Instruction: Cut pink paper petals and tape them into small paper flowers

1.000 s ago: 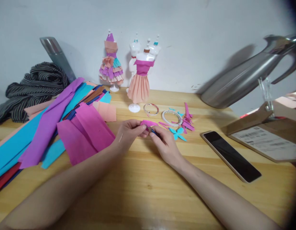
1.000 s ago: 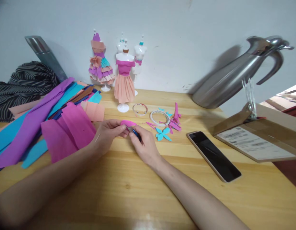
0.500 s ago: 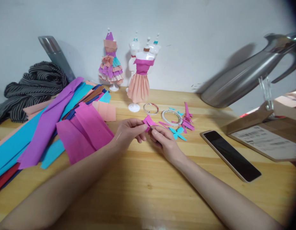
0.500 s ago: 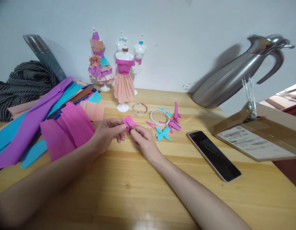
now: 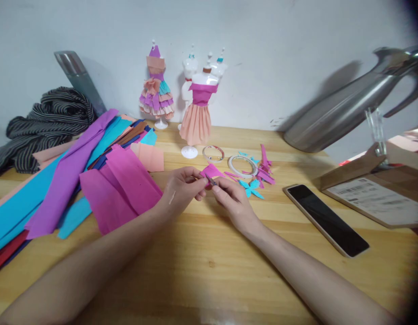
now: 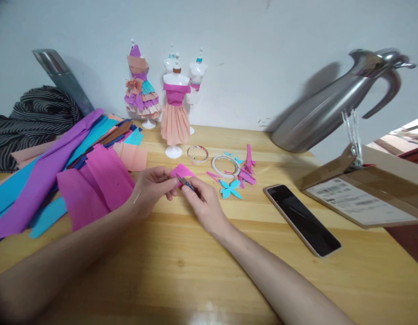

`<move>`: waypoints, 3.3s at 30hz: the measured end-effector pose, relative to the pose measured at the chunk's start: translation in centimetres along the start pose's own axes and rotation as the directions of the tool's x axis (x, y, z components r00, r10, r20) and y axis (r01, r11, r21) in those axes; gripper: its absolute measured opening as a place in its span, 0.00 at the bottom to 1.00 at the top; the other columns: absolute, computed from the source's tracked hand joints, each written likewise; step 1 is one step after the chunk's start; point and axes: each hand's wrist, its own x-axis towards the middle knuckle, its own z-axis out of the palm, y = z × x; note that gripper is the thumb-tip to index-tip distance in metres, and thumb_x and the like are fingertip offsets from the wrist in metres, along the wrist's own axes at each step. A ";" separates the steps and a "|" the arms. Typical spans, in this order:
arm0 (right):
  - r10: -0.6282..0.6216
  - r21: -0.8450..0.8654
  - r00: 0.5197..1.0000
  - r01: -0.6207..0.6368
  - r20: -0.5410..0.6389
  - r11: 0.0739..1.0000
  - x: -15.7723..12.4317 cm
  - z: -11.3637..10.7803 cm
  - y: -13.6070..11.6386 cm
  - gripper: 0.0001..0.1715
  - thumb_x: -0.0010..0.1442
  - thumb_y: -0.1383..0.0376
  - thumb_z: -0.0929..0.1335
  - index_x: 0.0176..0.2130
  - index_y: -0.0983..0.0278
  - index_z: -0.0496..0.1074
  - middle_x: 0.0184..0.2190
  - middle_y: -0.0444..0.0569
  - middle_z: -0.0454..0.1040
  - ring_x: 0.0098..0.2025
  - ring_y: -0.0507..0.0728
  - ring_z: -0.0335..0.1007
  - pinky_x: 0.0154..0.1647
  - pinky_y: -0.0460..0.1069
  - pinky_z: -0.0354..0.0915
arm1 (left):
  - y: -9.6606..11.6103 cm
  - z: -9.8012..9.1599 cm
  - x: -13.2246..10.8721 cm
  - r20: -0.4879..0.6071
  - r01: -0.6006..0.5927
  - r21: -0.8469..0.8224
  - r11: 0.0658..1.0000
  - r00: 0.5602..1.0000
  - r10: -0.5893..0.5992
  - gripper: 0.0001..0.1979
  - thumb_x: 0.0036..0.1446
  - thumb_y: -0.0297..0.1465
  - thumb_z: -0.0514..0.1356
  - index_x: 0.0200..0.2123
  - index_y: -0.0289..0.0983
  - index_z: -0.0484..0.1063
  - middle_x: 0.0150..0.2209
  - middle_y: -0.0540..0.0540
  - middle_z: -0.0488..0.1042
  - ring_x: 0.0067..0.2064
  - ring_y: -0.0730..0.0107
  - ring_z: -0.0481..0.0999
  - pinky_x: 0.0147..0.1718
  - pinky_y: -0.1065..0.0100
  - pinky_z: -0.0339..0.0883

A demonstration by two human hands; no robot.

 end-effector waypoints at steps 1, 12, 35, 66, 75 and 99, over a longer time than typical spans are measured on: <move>-0.010 -0.025 1.000 0.010 -0.008 1.000 0.0 0.0 -0.1 0.16 0.60 0.54 0.63 0.31 0.64 0.69 0.22 0.42 0.61 0.25 0.51 0.54 0.26 0.47 0.53 | 0.0 0.1 0.0 -0.007 0.002 -0.007 1.000 1.000 -0.002 0.05 0.43 0.27 0.63 0.21 0.34 0.69 0.15 0.52 0.70 0.17 0.80 0.67 0.17 0.76 0.61; -0.062 -0.069 0.998 0.060 -0.020 0.996 -0.3 0.2 0.1 0.14 0.62 0.57 0.63 0.32 0.64 0.70 0.23 0.44 0.65 0.26 0.52 0.57 0.27 0.48 0.55 | -0.7 -0.1 -0.1 0.038 0.007 -0.041 0.999 0.999 -0.005 0.06 0.43 0.30 0.64 0.22 0.33 0.72 0.17 0.52 0.70 0.19 0.80 0.66 0.19 0.76 0.60; 0.183 0.388 0.973 -0.224 0.140 0.894 0.4 0.0 -0.5 0.21 0.55 0.49 0.67 0.26 0.63 0.63 0.16 0.35 0.46 0.17 0.47 0.37 0.18 0.47 0.36 | 1.9 -1.2 0.3 0.099 0.070 0.155 0.985 0.991 -0.086 0.10 0.42 0.35 0.67 0.23 0.34 0.73 0.17 0.49 0.70 0.21 0.75 0.68 0.18 0.75 0.63; 0.192 0.592 0.967 -0.255 0.169 0.764 -0.5 1.0 -0.4 0.21 0.59 0.51 0.65 0.31 0.67 0.70 0.17 0.38 0.56 0.15 0.45 0.44 0.16 0.44 0.38 | 1.2 0.7 -1.5 -0.080 0.092 0.057 0.994 0.993 -0.088 0.09 0.42 0.30 0.61 0.15 0.34 0.70 0.11 0.54 0.60 0.16 0.83 0.55 0.17 0.75 0.48; 0.147 0.590 0.976 -0.214 0.160 0.779 -0.7 1.1 -0.2 0.19 0.60 0.52 0.65 0.30 0.66 0.68 0.18 0.39 0.57 0.16 0.45 0.44 0.16 0.44 0.38 | 1.0 1.3 -2.1 -0.156 0.028 0.028 0.999 0.987 -0.023 0.09 0.44 0.28 0.61 0.15 0.34 0.69 0.12 0.55 0.61 0.17 0.83 0.56 0.18 0.75 0.50; 0.152 0.603 0.976 -0.217 0.157 0.768 -0.8 1.3 -0.3 0.21 0.58 0.51 0.67 0.25 0.63 0.60 0.17 0.36 0.47 0.18 0.46 0.37 0.18 0.45 0.36 | 1.9 1.2 -2.1 -0.062 0.078 0.073 0.994 0.995 -0.074 0.08 0.43 0.33 0.63 0.20 0.34 0.70 0.14 0.55 0.63 0.17 0.81 0.60 0.17 0.76 0.53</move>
